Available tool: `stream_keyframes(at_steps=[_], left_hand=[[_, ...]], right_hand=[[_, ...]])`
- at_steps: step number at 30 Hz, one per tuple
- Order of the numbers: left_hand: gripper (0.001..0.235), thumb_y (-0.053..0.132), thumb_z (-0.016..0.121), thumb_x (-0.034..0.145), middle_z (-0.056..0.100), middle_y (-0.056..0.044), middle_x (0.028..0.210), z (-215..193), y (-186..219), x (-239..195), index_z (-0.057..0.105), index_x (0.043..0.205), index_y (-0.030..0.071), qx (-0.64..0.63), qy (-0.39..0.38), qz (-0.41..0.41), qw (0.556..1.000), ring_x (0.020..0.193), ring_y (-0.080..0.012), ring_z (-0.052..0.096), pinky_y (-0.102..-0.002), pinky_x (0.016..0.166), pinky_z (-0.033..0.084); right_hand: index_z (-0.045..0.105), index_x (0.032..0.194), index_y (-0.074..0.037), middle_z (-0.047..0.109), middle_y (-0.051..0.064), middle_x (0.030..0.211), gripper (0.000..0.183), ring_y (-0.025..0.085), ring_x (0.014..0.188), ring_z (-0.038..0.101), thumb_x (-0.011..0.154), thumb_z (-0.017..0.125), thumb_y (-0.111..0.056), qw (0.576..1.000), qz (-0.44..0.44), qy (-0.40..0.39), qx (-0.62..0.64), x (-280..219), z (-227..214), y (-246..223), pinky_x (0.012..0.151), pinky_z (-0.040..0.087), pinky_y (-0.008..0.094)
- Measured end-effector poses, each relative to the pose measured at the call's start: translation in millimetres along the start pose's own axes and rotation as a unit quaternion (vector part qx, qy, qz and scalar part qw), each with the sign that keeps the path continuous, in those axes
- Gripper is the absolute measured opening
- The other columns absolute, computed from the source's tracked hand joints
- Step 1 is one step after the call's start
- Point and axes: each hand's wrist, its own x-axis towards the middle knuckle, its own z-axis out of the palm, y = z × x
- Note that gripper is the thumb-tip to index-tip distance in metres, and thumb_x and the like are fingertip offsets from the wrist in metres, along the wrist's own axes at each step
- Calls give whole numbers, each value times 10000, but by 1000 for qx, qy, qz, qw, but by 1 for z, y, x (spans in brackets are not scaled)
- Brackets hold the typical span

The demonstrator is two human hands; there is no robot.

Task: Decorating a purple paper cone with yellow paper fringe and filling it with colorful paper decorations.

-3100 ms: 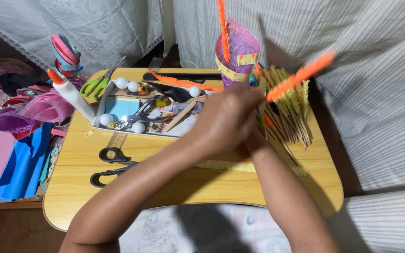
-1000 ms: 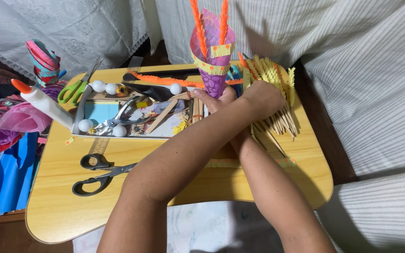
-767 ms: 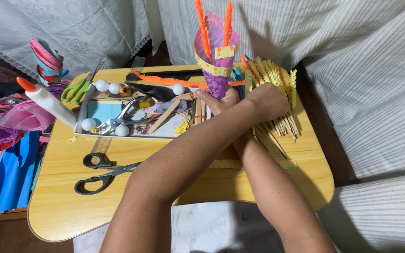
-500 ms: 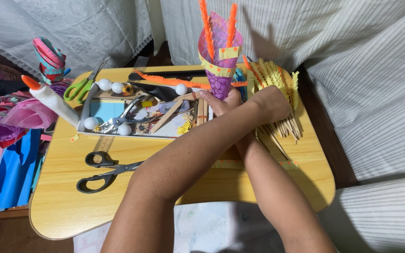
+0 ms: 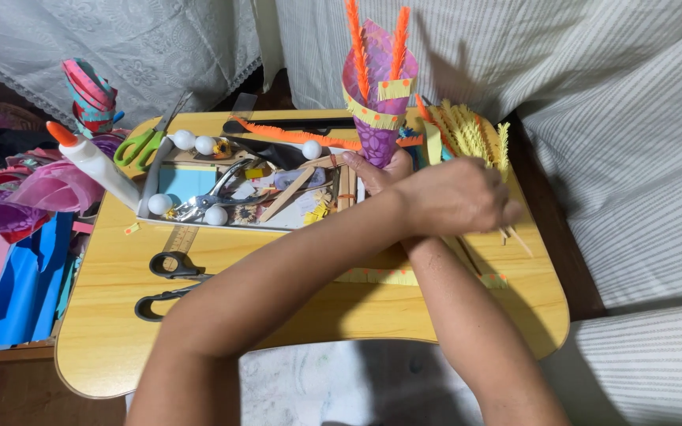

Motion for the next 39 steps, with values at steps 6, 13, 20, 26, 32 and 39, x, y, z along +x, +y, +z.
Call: stream_keyframes(at_steps=[6,13,20,26,32,39], left_hand=[[268,0,376,958,513,-67,642,-50,54,-50,545,775,98,27,272,68,959,563,-231,536,-340,589,488],[216,13,483,963,569,-100,660,-35,62,-94,597,787,67,-2,222,28,975,604,-251,633,-339,624,540],[139,143,632,950,590,-76,754,-28,75,-93,637,824,85,-129,102,-159,974,728,-260,650,-360,584,539],[80,75,625,851,671,-118,768,-31,76,-75,626,930,69,-287,-10,-377,880,731,-356,722,-458,584,570],[136,70,657,827,715,-176,767,-90,32,-66,667,961,48,-377,87,-458,801,774,-445,734,-533,672,576],[76,-46,739,820,704,-82,725,-125,-69,-71,692,871,-17,-136,339,-410,836,564,-131,615,-247,508,536]], right_hand=[[606,745,-72,512,48,507,274,69,393,411,861,853,-99,998,-8,-58,10,-13,-4,-30,406,370,214],[597,765,-78,476,20,527,264,54,430,399,882,833,-103,998,-5,-64,14,-13,-4,-29,439,350,211],[626,791,-58,534,57,541,249,66,410,450,848,864,-104,998,10,-53,15,-5,-6,-16,390,373,221],[636,784,-56,527,73,517,266,84,376,443,807,900,-82,998,22,-37,40,-2,-5,-4,362,374,223],[633,790,-65,547,79,565,206,93,431,460,839,833,-58,997,23,-61,38,2,-13,-6,385,368,251],[565,708,-148,511,-49,610,234,96,564,438,844,753,-120,994,81,-71,12,-11,-9,-45,585,386,260]])
